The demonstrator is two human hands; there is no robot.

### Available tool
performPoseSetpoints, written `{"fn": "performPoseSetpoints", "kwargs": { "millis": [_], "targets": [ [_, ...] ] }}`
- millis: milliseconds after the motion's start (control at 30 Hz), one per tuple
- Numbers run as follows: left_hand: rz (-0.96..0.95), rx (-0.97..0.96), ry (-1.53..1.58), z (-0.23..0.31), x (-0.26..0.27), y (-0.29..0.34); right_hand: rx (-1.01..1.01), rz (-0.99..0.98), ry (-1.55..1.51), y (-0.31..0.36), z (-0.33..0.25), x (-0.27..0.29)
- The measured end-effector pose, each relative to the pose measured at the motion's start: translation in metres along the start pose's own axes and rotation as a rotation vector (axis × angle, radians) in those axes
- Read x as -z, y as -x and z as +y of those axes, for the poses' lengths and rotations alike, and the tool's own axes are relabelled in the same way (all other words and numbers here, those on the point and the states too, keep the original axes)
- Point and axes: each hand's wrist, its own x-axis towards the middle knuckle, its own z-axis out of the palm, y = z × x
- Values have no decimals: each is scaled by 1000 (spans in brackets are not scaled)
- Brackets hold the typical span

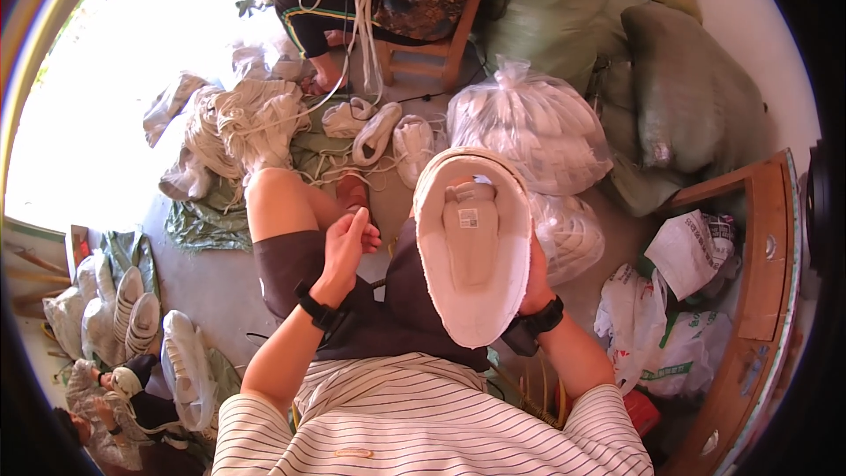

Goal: Manually thread long white laces or strings through holes in shoe upper components for assembly.

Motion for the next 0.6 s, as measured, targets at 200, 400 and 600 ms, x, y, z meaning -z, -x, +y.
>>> {"fn": "performPoseSetpoints", "kwargs": {
  "millis": [200, 400, 600],
  "targets": [
    [-75, -648, -285, 58, -58, 65, -35, 39, 43, -5, -4, -8],
    [-432, -480, -337, 79, -111, 98, -33, -50, 69, 3, 1, -16],
    [-396, -501, -530, 73, -140, 85, -15, -20, 145, 11, 16, -23]
  ]
}}
